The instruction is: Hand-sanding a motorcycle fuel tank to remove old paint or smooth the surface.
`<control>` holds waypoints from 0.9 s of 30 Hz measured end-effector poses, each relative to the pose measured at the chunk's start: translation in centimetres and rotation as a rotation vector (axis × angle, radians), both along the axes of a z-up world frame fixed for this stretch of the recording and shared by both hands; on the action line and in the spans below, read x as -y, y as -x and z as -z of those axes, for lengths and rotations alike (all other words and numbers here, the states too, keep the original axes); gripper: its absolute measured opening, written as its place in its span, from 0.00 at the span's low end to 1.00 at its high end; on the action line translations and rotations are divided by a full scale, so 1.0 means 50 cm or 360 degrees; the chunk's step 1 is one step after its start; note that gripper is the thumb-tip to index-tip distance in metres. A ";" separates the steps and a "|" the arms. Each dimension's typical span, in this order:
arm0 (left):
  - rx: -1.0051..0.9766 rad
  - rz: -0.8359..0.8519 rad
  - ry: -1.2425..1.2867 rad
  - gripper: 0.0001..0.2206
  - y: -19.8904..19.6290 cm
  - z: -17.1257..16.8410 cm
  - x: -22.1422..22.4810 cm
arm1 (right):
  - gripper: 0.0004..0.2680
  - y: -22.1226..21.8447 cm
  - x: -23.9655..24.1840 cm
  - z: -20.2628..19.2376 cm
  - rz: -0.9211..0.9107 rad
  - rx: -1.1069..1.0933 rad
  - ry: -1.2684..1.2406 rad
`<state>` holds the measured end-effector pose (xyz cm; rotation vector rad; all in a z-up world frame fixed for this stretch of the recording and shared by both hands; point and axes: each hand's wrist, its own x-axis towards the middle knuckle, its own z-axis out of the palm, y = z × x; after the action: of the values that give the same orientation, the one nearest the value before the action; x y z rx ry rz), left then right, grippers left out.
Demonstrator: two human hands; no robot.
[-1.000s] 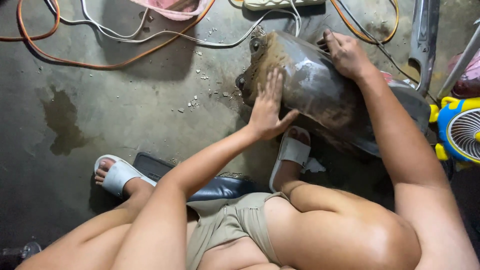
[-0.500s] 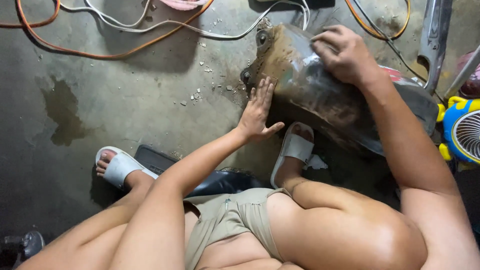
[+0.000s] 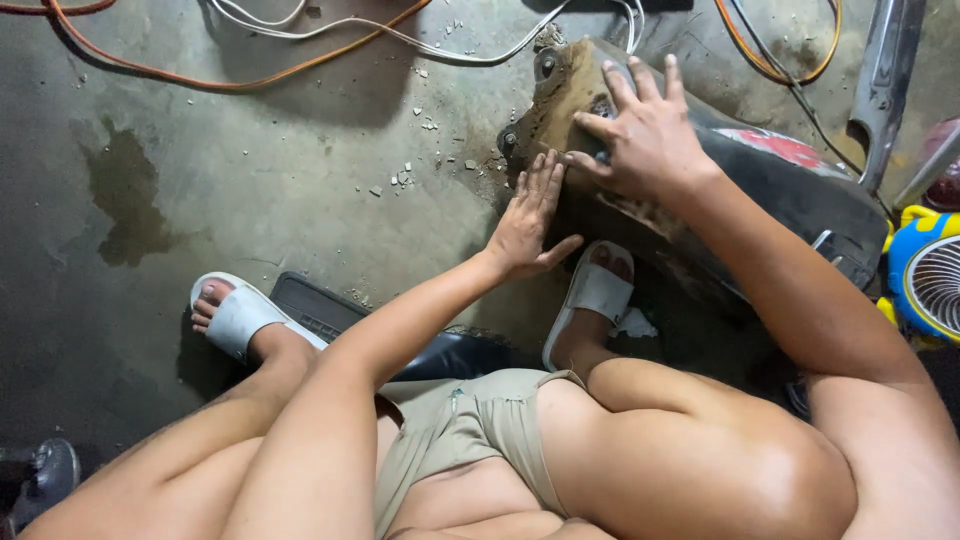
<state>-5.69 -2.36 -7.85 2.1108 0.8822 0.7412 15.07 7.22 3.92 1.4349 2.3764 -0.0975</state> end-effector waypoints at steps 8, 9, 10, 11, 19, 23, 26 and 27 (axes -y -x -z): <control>-0.0020 -0.0036 -0.0003 0.47 -0.007 0.001 -0.002 | 0.26 -0.004 -0.022 -0.004 0.0089 0.0032 0.0098; -0.0023 -0.0030 -0.0004 0.47 -0.011 0.005 -0.010 | 0.26 -0.012 -0.024 -0.015 0.0094 0.0029 0.0097; -0.0056 -0.0057 -0.0042 0.46 -0.017 0.009 -0.017 | 0.24 -0.021 -0.027 -0.028 0.0094 -0.0074 0.0033; -0.0090 -0.0084 -0.0079 0.45 -0.022 0.013 -0.024 | 0.24 -0.031 -0.029 -0.041 0.0094 -0.0177 -0.0031; -0.0290 -0.0115 -0.0112 0.46 -0.066 -0.040 -0.141 | 0.12 -0.117 -0.028 -0.065 0.0348 -0.1051 -0.0233; -0.0216 -0.0043 -0.0034 0.47 -0.038 -0.072 -0.123 | 0.10 -0.159 -0.035 -0.033 0.0145 -0.1221 -0.0419; -0.0350 -0.0002 -0.0089 0.47 -0.021 -0.058 -0.096 | 0.23 -0.136 -0.028 -0.060 0.0705 -0.1289 -0.0115; -0.0346 0.0006 -0.0098 0.47 -0.040 -0.055 -0.109 | 0.23 -0.140 -0.031 -0.063 0.0710 -0.1287 -0.0127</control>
<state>-3.70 3.12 -5.09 2.2781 0.9808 0.5503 22.07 8.79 7.09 2.2633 2.5740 -0.8472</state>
